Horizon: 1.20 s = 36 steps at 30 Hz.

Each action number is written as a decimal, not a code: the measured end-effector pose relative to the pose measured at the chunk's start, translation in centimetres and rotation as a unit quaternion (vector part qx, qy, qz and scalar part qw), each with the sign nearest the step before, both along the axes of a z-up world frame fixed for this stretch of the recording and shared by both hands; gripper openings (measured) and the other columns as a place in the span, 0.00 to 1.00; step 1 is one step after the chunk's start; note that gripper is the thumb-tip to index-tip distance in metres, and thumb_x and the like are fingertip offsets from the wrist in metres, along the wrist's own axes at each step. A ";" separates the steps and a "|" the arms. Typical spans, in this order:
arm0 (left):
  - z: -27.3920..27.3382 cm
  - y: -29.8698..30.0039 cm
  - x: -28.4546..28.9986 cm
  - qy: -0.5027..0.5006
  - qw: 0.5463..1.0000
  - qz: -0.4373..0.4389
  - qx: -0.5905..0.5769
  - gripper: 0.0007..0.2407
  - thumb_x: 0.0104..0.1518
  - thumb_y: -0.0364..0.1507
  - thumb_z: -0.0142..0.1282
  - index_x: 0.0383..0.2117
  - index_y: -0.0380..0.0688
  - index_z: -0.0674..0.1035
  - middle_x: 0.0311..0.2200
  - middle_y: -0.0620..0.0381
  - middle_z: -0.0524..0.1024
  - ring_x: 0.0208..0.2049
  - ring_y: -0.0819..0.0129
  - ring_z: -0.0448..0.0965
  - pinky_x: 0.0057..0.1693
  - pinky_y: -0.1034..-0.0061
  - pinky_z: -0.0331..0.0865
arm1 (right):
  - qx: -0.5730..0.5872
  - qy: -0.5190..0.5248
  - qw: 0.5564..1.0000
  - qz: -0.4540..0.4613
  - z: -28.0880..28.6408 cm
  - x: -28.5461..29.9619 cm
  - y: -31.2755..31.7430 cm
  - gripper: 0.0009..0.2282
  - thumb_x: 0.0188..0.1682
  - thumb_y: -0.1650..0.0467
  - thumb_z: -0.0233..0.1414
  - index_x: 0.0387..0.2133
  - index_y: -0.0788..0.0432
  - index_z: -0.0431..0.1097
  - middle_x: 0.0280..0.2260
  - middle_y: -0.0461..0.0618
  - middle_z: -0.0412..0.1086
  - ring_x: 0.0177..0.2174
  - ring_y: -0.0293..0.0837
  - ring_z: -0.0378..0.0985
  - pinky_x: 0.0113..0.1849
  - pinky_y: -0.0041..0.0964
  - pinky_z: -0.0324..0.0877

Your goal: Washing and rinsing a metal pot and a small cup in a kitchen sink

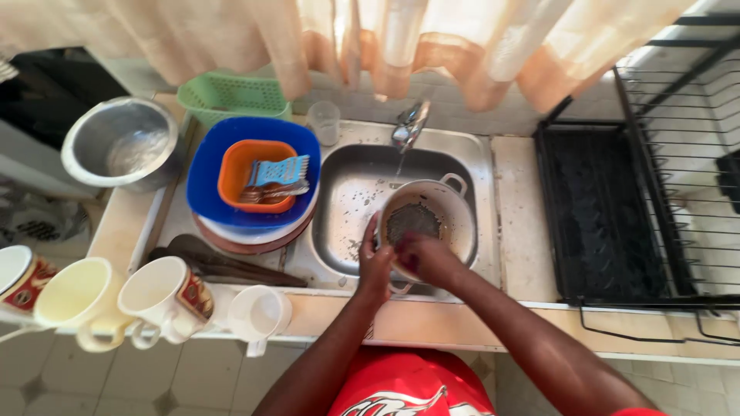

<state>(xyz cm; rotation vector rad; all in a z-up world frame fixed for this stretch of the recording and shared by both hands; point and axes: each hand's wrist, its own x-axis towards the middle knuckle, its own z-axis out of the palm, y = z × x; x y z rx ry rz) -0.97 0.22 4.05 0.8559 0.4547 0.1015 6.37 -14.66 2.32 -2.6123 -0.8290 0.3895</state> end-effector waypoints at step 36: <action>-5.2 -0.4 2.5 0.090 0.996 0.008 -0.016 0.33 0.44 0.18 0.44 0.63 0.53 0.74 0.51 0.43 0.78 0.49 0.51 0.78 0.53 0.65 0.72 | -0.025 0.065 0.983 -0.171 2.3 2.1 5.6 0.08 0.45 0.69 0.55 0.35 0.44 0.81 0.33 0.46 0.79 0.38 0.53 0.83 0.42 0.50 0.78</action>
